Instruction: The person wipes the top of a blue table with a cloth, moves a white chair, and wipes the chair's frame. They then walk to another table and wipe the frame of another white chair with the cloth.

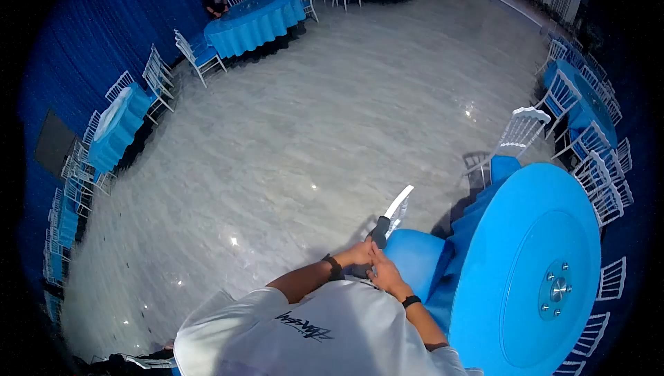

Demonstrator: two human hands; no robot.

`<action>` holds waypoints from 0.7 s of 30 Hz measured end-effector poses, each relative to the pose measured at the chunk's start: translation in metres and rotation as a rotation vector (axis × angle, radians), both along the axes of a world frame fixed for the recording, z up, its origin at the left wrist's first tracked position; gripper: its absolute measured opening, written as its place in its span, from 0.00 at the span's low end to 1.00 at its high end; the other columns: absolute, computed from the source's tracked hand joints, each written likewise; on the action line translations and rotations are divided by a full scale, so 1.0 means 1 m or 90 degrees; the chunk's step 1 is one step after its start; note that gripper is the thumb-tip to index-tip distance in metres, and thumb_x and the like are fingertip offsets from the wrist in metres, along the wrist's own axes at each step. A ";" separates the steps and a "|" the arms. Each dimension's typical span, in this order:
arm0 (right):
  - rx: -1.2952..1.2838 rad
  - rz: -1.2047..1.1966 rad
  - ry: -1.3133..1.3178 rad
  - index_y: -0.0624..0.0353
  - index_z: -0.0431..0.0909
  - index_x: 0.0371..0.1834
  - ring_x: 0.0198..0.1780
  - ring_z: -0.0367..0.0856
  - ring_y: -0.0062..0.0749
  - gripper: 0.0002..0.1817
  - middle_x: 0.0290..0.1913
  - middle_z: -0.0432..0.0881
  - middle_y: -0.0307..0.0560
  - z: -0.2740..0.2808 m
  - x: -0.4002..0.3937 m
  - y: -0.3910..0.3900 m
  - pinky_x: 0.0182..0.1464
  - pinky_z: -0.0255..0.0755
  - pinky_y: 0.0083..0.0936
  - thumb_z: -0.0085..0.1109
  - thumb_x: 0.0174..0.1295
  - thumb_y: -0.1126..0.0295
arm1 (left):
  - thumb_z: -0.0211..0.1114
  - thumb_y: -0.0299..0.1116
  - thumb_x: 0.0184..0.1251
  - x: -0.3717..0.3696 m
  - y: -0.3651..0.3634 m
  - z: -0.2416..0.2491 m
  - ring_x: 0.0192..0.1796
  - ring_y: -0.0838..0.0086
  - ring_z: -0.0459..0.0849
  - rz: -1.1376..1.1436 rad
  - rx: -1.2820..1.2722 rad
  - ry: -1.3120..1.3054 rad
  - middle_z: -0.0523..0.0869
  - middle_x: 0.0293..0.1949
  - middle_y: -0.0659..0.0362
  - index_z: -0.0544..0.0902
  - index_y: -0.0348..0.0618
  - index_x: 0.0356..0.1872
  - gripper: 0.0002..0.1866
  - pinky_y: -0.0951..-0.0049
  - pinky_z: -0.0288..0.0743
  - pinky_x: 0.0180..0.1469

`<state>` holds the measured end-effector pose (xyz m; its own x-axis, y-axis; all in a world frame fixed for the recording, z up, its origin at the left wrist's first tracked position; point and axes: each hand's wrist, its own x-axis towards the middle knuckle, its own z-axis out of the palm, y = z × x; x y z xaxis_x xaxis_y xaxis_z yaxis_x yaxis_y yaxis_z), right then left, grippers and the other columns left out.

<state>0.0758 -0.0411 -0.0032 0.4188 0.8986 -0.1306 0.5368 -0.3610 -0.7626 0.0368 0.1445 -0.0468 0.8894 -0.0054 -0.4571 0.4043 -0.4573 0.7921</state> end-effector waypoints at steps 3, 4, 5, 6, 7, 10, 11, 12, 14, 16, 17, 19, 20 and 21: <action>-0.085 0.026 -0.068 0.59 0.50 0.86 0.80 0.60 0.66 0.50 0.87 0.51 0.56 0.002 0.000 0.002 0.79 0.64 0.44 0.67 0.62 0.69 | 0.76 0.30 0.52 0.005 -0.003 0.008 0.56 0.47 0.89 0.016 0.043 0.051 0.87 0.53 0.35 0.66 0.20 0.69 0.44 0.56 0.83 0.53; -0.107 0.031 -0.099 0.58 0.49 0.86 0.80 0.60 0.67 0.50 0.87 0.51 0.55 0.004 0.001 0.004 0.79 0.64 0.45 0.67 0.62 0.69 | 0.76 0.31 0.52 0.005 -0.005 0.008 0.56 0.47 0.89 0.015 0.067 0.047 0.87 0.52 0.35 0.66 0.20 0.69 0.44 0.56 0.83 0.53; -0.129 0.036 -0.130 0.58 0.49 0.86 0.80 0.60 0.68 0.50 0.87 0.51 0.54 0.002 0.003 0.004 0.79 0.64 0.45 0.67 0.62 0.68 | 0.77 0.31 0.53 0.007 -0.006 0.008 0.55 0.48 0.89 0.014 0.089 0.043 0.88 0.52 0.36 0.66 0.20 0.69 0.44 0.56 0.83 0.53; -0.115 0.033 -0.122 0.59 0.54 0.84 0.80 0.60 0.69 0.47 0.87 0.52 0.55 -0.004 0.004 0.003 0.79 0.64 0.46 0.67 0.62 0.68 | 0.77 0.33 0.52 0.008 -0.006 0.008 0.55 0.48 0.89 0.025 0.078 0.048 0.88 0.52 0.37 0.68 0.20 0.67 0.43 0.56 0.83 0.53; -0.101 0.031 -0.115 0.60 0.59 0.82 0.80 0.60 0.69 0.44 0.87 0.52 0.56 -0.012 0.004 0.003 0.78 0.64 0.46 0.67 0.61 0.68 | 0.78 0.34 0.52 0.008 -0.005 0.008 0.55 0.48 0.89 0.037 0.066 0.053 0.88 0.51 0.37 0.70 0.19 0.65 0.42 0.56 0.83 0.53; -0.117 0.079 -0.156 0.62 0.78 0.65 0.82 0.58 0.67 0.28 0.86 0.53 0.61 -0.025 0.010 0.009 0.79 0.63 0.45 0.67 0.62 0.64 | 0.75 0.42 0.58 0.016 0.001 -0.038 0.52 0.46 0.90 -0.024 0.075 0.013 0.89 0.49 0.37 0.82 0.30 0.56 0.30 0.55 0.84 0.52; -0.138 0.106 -0.180 0.63 0.85 0.57 0.82 0.57 0.66 0.23 0.85 0.53 0.64 -0.028 0.011 0.008 0.80 0.62 0.45 0.67 0.62 0.62 | 0.73 0.45 0.60 0.021 -0.003 -0.055 0.51 0.44 0.90 -0.059 0.081 -0.011 0.90 0.48 0.37 0.87 0.35 0.52 0.25 0.54 0.84 0.52; -0.134 0.103 -0.175 0.63 0.86 0.56 0.82 0.57 0.67 0.22 0.85 0.54 0.65 -0.039 0.011 0.006 0.80 0.61 0.45 0.68 0.61 0.62 | 0.72 0.48 0.61 0.020 -0.003 -0.055 0.47 0.48 0.90 -0.106 0.138 -0.053 0.91 0.43 0.42 0.92 0.43 0.38 0.17 0.54 0.83 0.52; -0.115 0.088 -0.174 0.63 0.87 0.52 0.82 0.57 0.68 0.21 0.84 0.56 0.67 -0.057 0.013 0.006 0.80 0.60 0.46 0.68 0.61 0.61 | 0.74 0.41 0.58 0.024 0.003 -0.043 0.49 0.49 0.90 -0.159 0.077 -0.018 0.90 0.46 0.37 0.88 0.31 0.48 0.23 0.55 0.83 0.52; -0.068 0.094 -0.216 0.64 0.87 0.52 0.81 0.57 0.71 0.22 0.83 0.56 0.67 -0.054 0.011 -0.004 0.81 0.59 0.47 0.68 0.61 0.60 | 0.76 0.41 0.57 0.021 -0.005 -0.029 0.51 0.48 0.91 -0.097 0.074 -0.025 0.89 0.46 0.36 0.85 0.26 0.52 0.28 0.55 0.84 0.52; -0.032 0.107 -0.245 0.64 0.87 0.53 0.81 0.57 0.72 0.22 0.83 0.57 0.67 -0.049 0.020 0.006 0.81 0.59 0.48 0.68 0.60 0.60 | 0.77 0.42 0.56 0.023 -0.006 -0.030 0.52 0.48 0.91 0.042 0.055 0.023 0.89 0.47 0.34 0.84 0.24 0.54 0.31 0.55 0.84 0.52; -0.009 0.093 -0.244 0.68 0.83 0.59 0.80 0.58 0.70 0.28 0.84 0.53 0.67 -0.031 0.019 0.011 0.80 0.61 0.48 0.67 0.57 0.63 | 0.77 0.44 0.58 0.023 -0.001 -0.050 0.53 0.48 0.91 0.006 0.028 -0.019 0.89 0.47 0.31 0.83 0.26 0.53 0.31 0.52 0.83 0.54; -0.003 0.085 -0.239 0.70 0.81 0.63 0.80 0.59 0.70 0.31 0.85 0.52 0.67 -0.026 0.019 0.013 0.79 0.63 0.47 0.66 0.56 0.64 | 0.75 0.44 0.59 0.021 -0.005 -0.026 0.51 0.47 0.91 0.063 0.089 -0.003 0.89 0.46 0.33 0.85 0.28 0.48 0.26 0.52 0.83 0.54; -0.003 0.095 -0.252 0.69 0.80 0.64 0.80 0.58 0.69 0.32 0.85 0.51 0.66 -0.023 0.023 0.018 0.79 0.62 0.47 0.67 0.56 0.64 | 0.73 0.44 0.61 0.019 -0.011 0.000 0.50 0.46 0.91 0.119 0.146 0.015 0.90 0.44 0.34 0.86 0.30 0.43 0.22 0.51 0.83 0.53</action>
